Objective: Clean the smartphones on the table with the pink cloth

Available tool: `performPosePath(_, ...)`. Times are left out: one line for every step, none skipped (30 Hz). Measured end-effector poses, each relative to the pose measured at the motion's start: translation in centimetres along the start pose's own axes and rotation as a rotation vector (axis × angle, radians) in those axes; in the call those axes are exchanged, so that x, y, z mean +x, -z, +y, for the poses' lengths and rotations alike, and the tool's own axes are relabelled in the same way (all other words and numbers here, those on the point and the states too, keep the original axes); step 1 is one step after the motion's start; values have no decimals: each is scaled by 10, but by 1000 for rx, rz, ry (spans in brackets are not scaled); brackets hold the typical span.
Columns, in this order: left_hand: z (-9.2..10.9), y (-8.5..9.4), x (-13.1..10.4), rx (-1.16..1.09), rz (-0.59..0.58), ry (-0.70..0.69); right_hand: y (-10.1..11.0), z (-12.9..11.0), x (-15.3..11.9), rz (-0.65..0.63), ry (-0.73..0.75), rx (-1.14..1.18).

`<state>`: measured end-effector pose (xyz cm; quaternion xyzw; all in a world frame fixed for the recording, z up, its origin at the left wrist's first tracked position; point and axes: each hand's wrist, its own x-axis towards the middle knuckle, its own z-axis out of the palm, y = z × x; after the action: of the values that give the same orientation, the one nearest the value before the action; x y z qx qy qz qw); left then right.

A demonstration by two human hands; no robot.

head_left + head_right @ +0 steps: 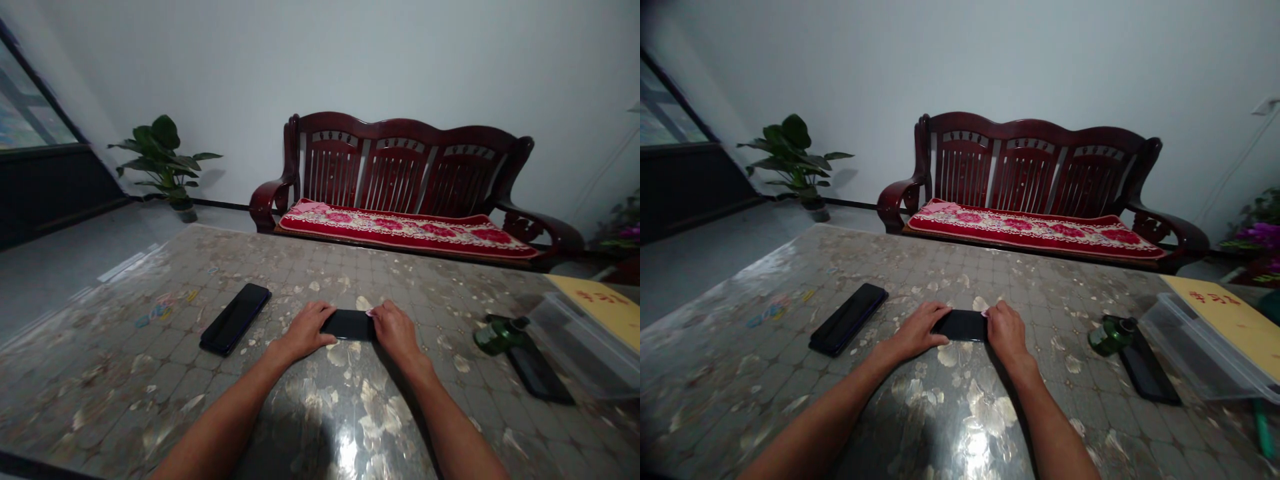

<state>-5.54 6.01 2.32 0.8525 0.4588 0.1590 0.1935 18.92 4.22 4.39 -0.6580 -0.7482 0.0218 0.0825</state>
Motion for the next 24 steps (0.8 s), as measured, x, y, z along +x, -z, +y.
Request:
performPosePath(0, 0, 0, -1, 4, -2, 0, -3, -1, -9, 20, 7)
performPosePath(-1, -1, 0, -1, 7, -6, 1, -5, -1, -18, 43, 15)
performPosePath(-1, -1, 0, -1, 10, -10, 1, -7, -2, -24, 63, 23)
performPosePath(-2, -2, 0, -1, 12, -15, 2, -7, -2, -26, 73, 27)
performPosePath(-2, -3, 0, -1, 14, -19, 3, -7, -2, -26, 71, 29)
performPosePath(-3, -3, -1, -1, 16, -21, 3, -6, -2, -23, 59, 27)
performPosePath(-3, -4, -1, -1, 17, -22, 4, -4, -1, -17, 38, 22)
performPosePath(-3, -4, -1, -1, 16, -20, 4, -2, -1, -9, 15, 14)
performPosePath(-3, -4, -1, 0, 15, -15, 4, 0, 0, -2, -7, 7)
performPosePath(-2, -3, -1, -1, 12, -10, 3, 1, 0, 4, -19, 3)
performPosePath(-2, -3, -1, -3, 9, -5, 3, 0, 0, 8, -20, 3)
performPosePath(-2, -3, -1, -4, 7, -3, 2, -1, -1, 8, -10, 7)
performPosePath(-2, -3, -1, -6, 6, -6, 2, -3, -1, 3, 10, 13)
performPosePath(-3, -3, -1, -7, 8, -11, 2, -5, -1, -5, 35, 21)
performPosePath(-3, -3, -1, -7, 10, -17, 1, -6, -2, -13, 57, 30)
performPosePath(-3, -3, -1, -5, 12, -20, 1, -7, -2, -20, 70, 38)
performPosePath(-4, -3, -1, -3, 12, -21, 1, -7, -1, -23, 71, 42)
performPosePath(-4, -3, 0, 0, 13, -21, 1, -6, -1, -19, 59, 43)
performPosePath(-3, -3, 0, 2, 13, -20, 1, -4, 0, -11, 39, 39)
performPosePath(-3, -3, 0, 2, 11, -17, 1, -2, 1, 0, 14, 30)
performPosePath(-3, -3, 0, 2, 9, -15, 1, -1, 1, 12, -9, 18)
performPosePath(-2, -2, 0, 1, 8, -12, 0, 0, 2, 19, -24, 8)
performPosePath(-2, -2, 0, -1, 6, -10, 0, 0, 2, 20, -28, 2)
performPosePath(-1, -2, 0, -3, 6, -9, 0, -1, 1, 15, -21, 1)
